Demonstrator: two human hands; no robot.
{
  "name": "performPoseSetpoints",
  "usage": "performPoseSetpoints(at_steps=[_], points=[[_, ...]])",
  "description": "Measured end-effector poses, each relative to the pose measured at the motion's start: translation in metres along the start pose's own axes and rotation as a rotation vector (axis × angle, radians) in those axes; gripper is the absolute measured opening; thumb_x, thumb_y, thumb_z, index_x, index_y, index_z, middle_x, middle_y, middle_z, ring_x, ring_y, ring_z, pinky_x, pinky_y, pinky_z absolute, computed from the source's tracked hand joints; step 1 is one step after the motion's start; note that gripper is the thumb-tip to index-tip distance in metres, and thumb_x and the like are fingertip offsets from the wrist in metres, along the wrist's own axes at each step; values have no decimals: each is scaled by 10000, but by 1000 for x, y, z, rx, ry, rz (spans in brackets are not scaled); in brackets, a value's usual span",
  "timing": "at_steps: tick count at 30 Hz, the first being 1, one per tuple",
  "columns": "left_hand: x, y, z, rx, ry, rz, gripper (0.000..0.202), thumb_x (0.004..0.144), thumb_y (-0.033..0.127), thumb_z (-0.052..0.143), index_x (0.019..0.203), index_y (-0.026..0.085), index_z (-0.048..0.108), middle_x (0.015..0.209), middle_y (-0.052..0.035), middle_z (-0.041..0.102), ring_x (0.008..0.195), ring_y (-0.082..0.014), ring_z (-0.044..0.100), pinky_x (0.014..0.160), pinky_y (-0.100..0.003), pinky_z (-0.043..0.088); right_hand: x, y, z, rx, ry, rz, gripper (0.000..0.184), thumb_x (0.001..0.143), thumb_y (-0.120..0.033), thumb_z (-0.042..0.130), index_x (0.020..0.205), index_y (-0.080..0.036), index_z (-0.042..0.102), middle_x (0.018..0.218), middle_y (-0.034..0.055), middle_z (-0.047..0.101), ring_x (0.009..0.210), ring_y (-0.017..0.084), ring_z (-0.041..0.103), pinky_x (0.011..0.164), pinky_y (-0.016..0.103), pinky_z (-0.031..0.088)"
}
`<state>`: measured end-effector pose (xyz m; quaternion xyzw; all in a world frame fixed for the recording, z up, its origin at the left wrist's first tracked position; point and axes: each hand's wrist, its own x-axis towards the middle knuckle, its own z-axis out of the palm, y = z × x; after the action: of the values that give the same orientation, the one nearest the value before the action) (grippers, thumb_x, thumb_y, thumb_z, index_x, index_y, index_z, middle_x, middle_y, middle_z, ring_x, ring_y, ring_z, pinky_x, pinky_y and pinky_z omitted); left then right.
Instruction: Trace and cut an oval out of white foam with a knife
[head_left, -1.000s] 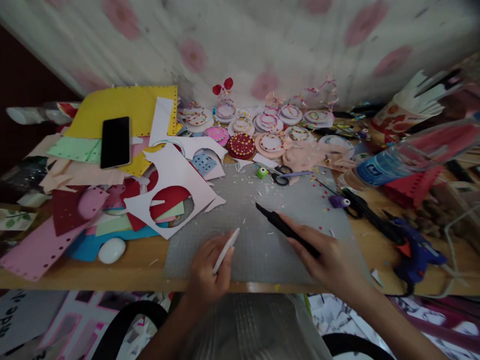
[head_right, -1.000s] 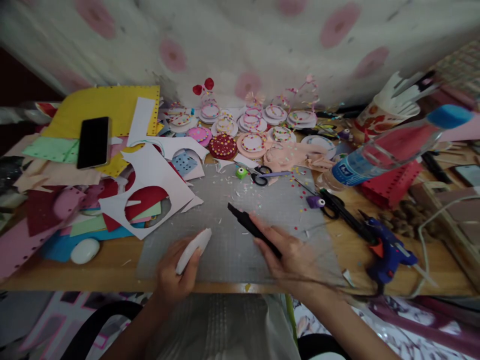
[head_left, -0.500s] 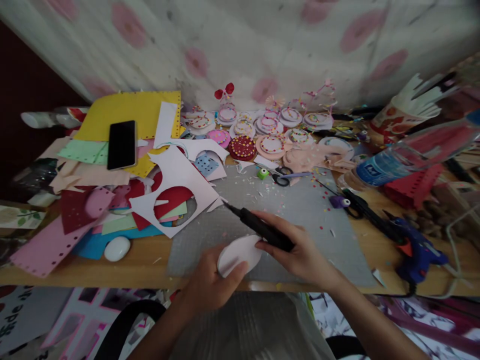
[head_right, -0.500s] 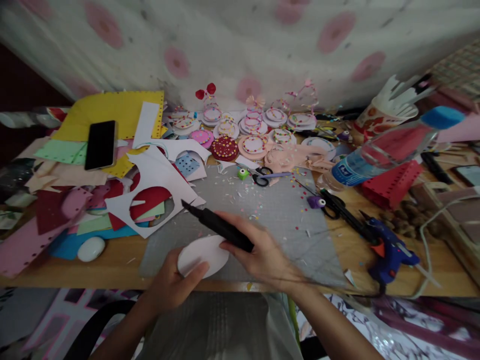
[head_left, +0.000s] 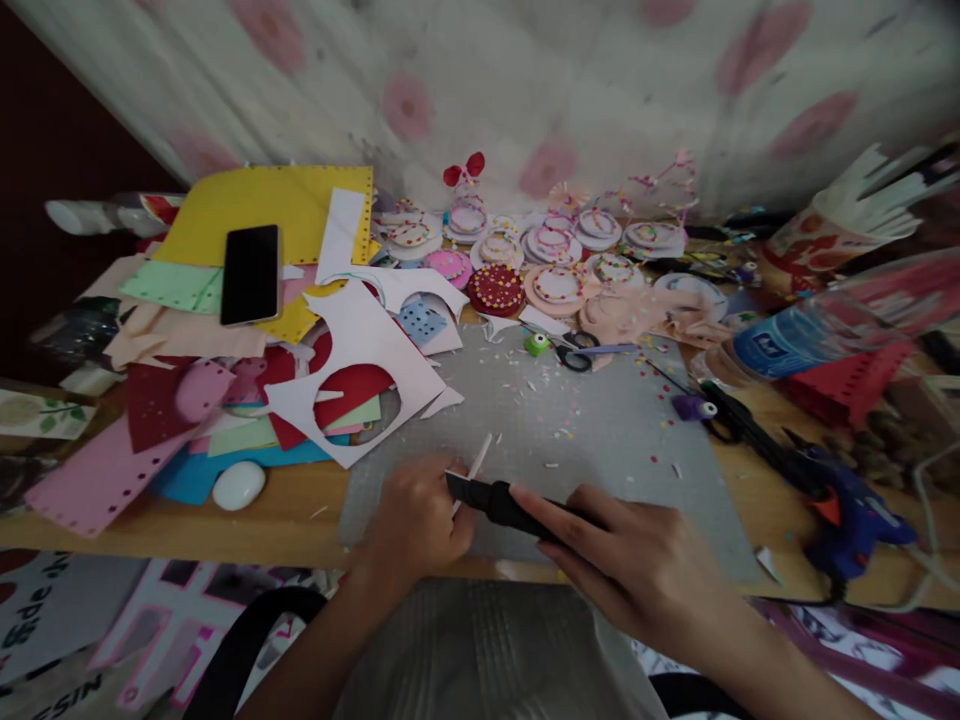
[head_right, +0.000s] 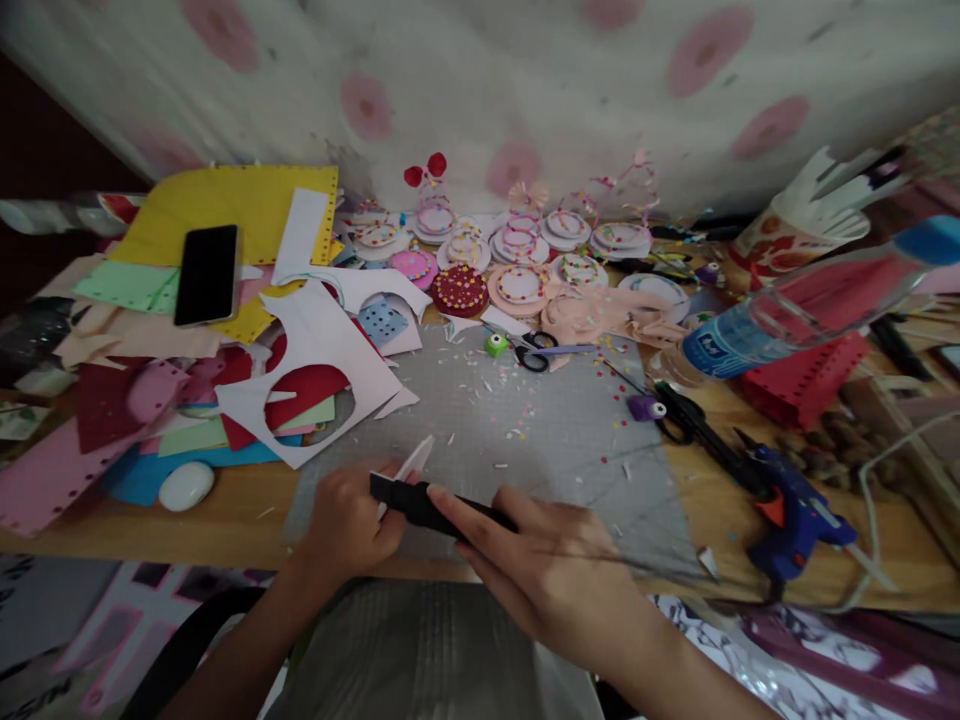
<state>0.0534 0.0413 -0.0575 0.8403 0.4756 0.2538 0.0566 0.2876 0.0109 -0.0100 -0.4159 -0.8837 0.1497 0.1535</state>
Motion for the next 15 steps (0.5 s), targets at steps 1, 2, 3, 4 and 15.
performPoseSetpoints(at_steps=[1,2,3,4,15], points=[[0,1,0,2,-6,-2,214,868,197,473,684,188,582,619,-41,603,586,-209,600,534,-333,378,0,0,-2,-13,-6,-3,468,1030,-310,389,1495,-275,348,794,-9,586,564,95,575,508,232,426],[0,2,0,4,-5,-3,210,866,194,473,686,187,581,617,-41,599,586,-209,598,534,-333,378,0,0,-4,-29,-8,-4,468,1031,-310,388,1496,-273,349,791,-9,587,562,94,573,505,233,423],[0,2,0,5,-2,3,206,859,187,471,683,186,577,613,-41,596,584,-208,595,531,-332,378,0,0,-5,-43,-11,-3,469,1031,-308,388,1497,-267,348,790,-8,591,561,93,572,504,235,422],[0,3,0,7,1,7,204,852,178,468,676,186,571,611,-43,593,579,-206,590,527,-332,378,0,0,-6,-52,-11,-2,471,1031,-305,389,1498,-260,348,788,-7,595,560,93,572,502,235,420],[-5,2,3,-40,11,4,226,927,178,469,755,150,614,642,-47,599,596,-196,579,558,-321,406,-4,36,2,-262,116,225,414,1031,-363,363,1408,-264,501,729,-5,637,490,105,598,408,221,361]])
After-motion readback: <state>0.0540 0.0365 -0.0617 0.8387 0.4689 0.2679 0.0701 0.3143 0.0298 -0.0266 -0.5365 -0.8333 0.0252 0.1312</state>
